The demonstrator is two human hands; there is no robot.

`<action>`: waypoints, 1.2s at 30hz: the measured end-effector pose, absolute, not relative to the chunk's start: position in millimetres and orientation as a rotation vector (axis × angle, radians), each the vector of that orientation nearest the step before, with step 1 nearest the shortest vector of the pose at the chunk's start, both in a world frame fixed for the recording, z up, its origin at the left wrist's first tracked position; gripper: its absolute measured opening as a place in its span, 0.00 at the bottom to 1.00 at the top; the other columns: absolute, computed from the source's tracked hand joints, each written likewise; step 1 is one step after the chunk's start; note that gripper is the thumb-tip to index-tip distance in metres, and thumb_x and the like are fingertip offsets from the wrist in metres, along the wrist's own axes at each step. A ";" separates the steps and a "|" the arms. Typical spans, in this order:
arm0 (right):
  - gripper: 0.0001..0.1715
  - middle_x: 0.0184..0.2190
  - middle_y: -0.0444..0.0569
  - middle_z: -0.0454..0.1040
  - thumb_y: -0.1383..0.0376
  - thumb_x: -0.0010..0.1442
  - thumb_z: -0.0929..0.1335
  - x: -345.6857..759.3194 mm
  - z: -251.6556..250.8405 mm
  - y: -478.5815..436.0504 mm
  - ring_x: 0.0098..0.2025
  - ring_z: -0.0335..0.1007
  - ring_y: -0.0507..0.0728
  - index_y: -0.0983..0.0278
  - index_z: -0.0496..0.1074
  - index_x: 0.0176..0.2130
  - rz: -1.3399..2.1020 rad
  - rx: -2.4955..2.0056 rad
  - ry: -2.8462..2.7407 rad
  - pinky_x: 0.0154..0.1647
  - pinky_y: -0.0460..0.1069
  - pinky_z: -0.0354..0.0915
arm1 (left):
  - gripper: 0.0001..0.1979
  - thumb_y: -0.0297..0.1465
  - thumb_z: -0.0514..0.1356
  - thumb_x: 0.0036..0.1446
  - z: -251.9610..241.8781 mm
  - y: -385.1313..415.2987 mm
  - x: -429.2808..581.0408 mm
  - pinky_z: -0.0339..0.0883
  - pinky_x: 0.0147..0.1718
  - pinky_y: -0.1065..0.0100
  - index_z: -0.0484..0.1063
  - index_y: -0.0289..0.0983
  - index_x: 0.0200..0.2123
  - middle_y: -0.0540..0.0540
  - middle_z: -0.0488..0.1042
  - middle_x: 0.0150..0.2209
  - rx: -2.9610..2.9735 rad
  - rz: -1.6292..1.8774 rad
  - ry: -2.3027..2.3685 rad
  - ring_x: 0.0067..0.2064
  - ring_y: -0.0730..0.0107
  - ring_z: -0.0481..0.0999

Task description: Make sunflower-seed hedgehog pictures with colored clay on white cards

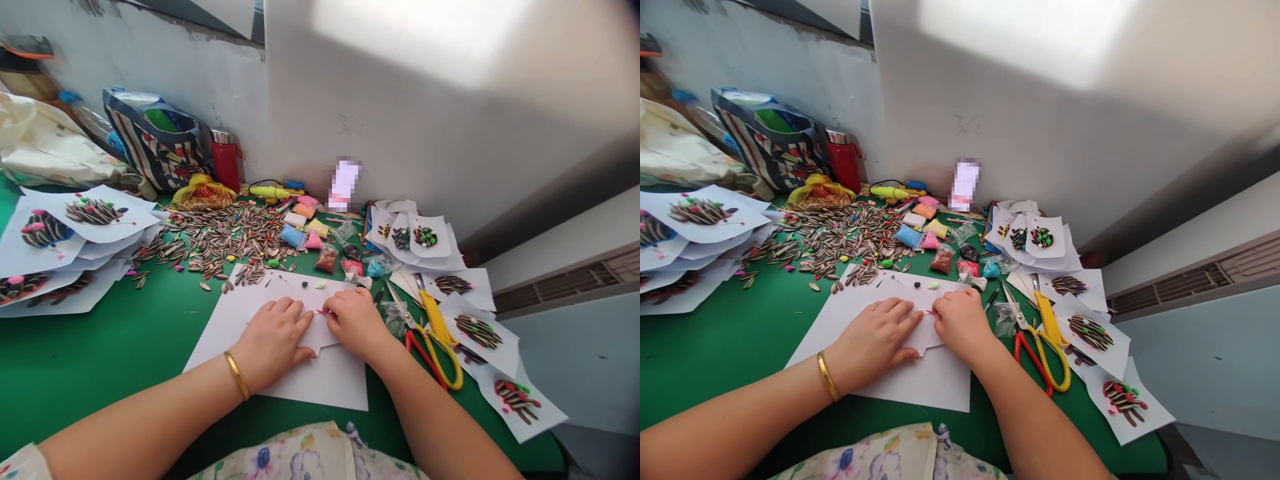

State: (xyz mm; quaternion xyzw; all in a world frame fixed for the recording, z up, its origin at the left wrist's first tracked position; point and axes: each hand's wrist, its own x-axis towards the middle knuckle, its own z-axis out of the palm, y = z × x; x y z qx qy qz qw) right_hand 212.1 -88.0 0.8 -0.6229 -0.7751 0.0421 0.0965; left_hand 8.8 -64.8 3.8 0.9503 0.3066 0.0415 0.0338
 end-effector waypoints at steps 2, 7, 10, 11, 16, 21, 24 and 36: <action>0.09 0.31 0.45 0.78 0.69 0.61 0.67 215.4 2.4 -88.0 0.40 0.69 0.55 0.60 0.77 0.34 0.119 -1.833 -2.293 0.49 0.54 0.48 | 0.31 0.50 0.62 0.54 4.8 -64.3 8.7 0.62 0.46 0.56 0.67 0.40 0.55 0.40 0.71 0.47 2.918 0.138 0.937 0.50 0.52 0.67; 0.12 0.34 0.43 0.79 0.71 0.62 0.66 226.3 7.3 -88.6 0.41 0.68 0.54 0.56 0.78 0.33 0.022 -1.792 -2.286 0.60 0.57 0.40 | 0.17 0.43 0.57 0.62 8.8 -58.2 9.2 0.62 0.47 0.56 0.70 0.44 0.51 0.43 0.71 0.45 2.871 0.150 0.941 0.48 0.56 0.67; 0.12 0.32 0.41 0.78 0.71 0.61 0.68 225.6 6.8 -89.2 0.41 0.67 0.54 0.55 0.78 0.33 0.029 -1.733 -2.368 0.62 0.59 0.38 | 0.13 0.37 0.54 0.65 7.3 -52.0 9.2 0.62 0.48 0.57 0.70 0.44 0.51 0.45 0.71 0.44 2.801 0.198 0.947 0.48 0.59 0.67; 0.11 0.32 0.41 0.77 0.70 0.62 0.68 224.2 5.9 -89.3 0.40 0.67 0.54 0.55 0.78 0.33 0.026 -1.721 -2.388 0.62 0.59 0.38 | 0.13 0.36 0.54 0.66 5.9 -50.2 9.1 0.62 0.49 0.58 0.70 0.44 0.51 0.45 0.71 0.44 2.782 0.223 0.948 0.48 0.60 0.67; 0.08 0.33 0.44 0.76 0.68 0.62 0.68 217.0 0.9 -88.7 0.40 0.65 0.55 0.57 0.78 0.34 -0.048 -1.743 -2.396 0.59 0.58 0.42 | 0.14 0.33 0.53 0.66 -1.5 -46.2 8.1 0.62 0.50 0.57 0.70 0.46 0.53 0.45 0.71 0.45 2.805 0.258 0.915 0.49 0.60 0.67; 0.08 0.32 0.45 0.76 0.67 0.64 0.67 215.5 0.8 -88.7 0.40 0.65 0.55 0.58 0.77 0.34 -0.093 -1.744 -2.384 0.57 0.57 0.45 | 0.15 0.34 0.52 0.67 -2.0 -47.5 7.8 0.62 0.50 0.57 0.70 0.46 0.54 0.43 0.71 0.44 2.871 0.251 0.911 0.49 0.60 0.67; 0.09 0.32 0.45 0.76 0.66 0.64 0.67 215.8 1.6 -89.1 0.40 0.64 0.55 0.58 0.77 0.34 -0.059 -1.730 -2.394 0.56 0.56 0.46 | 0.15 0.34 0.52 0.67 -1.7 -48.2 7.6 0.62 0.49 0.57 0.70 0.45 0.54 0.43 0.70 0.44 2.896 0.254 0.896 0.49 0.59 0.66; 0.08 0.32 0.45 0.75 0.66 0.63 0.68 219.1 2.6 -86.9 0.40 0.64 0.55 0.58 0.77 0.34 -0.008 -1.747 -2.391 0.53 0.55 0.46 | 0.17 0.33 0.51 0.68 -1.4 -51.1 8.3 0.61 0.47 0.58 0.67 0.45 0.57 0.43 0.70 0.43 2.984 0.191 0.874 0.47 0.59 0.66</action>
